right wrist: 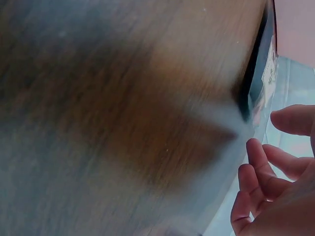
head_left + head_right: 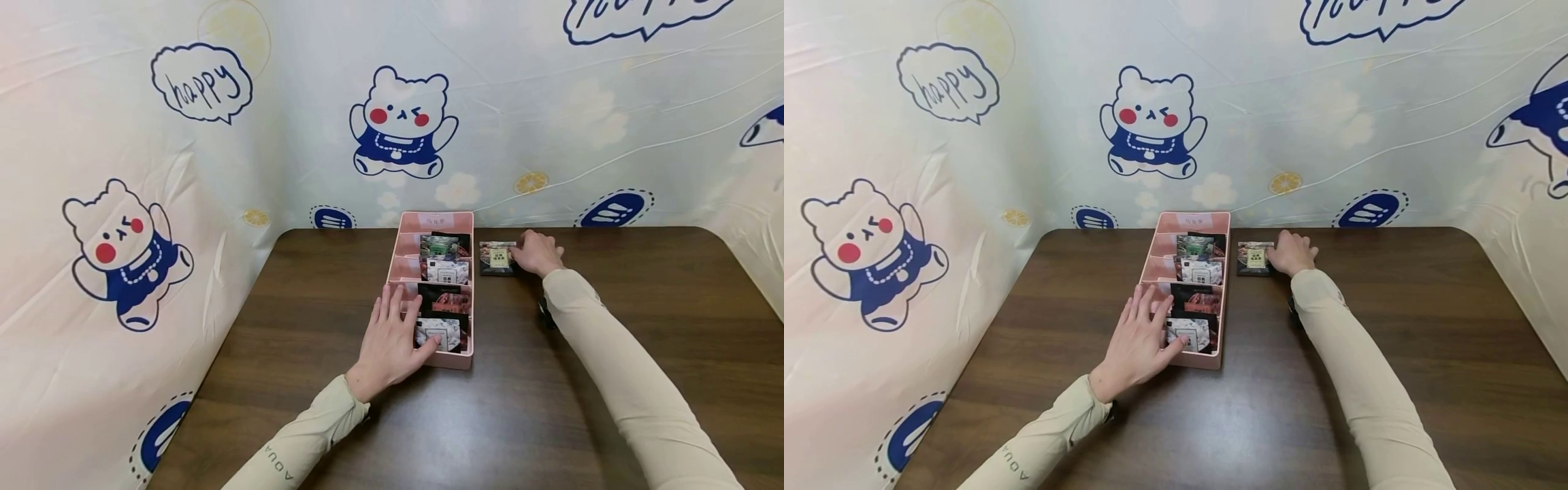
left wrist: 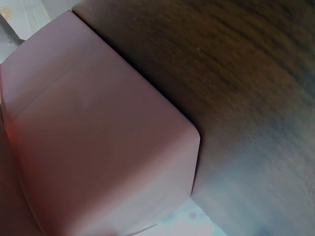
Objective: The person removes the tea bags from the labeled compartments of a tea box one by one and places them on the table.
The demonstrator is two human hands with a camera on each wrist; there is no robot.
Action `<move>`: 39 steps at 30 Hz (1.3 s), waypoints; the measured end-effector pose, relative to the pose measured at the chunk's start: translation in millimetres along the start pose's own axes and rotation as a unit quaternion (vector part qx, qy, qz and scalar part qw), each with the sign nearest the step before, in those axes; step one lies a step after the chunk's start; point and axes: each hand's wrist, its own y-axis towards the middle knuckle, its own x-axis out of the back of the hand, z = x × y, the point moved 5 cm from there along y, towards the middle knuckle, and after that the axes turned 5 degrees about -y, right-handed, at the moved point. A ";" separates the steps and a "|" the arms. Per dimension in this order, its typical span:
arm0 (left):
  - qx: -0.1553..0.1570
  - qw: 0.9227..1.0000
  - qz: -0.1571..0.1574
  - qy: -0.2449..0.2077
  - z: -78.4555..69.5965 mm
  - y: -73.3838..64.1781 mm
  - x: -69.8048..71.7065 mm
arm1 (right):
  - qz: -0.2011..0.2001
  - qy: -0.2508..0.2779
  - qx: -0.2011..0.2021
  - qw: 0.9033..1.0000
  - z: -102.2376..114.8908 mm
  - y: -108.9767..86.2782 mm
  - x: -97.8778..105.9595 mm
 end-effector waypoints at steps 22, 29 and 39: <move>-0.004 1.000 -0.003 -0.001 -0.9 0.1 1.4 | -0.056 0.024 0.058 0.996 26.8 -2.2 6.9; 0.000 1.000 -0.001 -0.001 -1.1 -0.2 2.0 | -0.104 0.044 0.110 0.988 48.7 -3.9 9.4; -0.002 1.000 0.000 -0.001 -0.5 -0.3 1.4 | -0.107 0.088 0.148 0.979 79.6 -6.4 6.9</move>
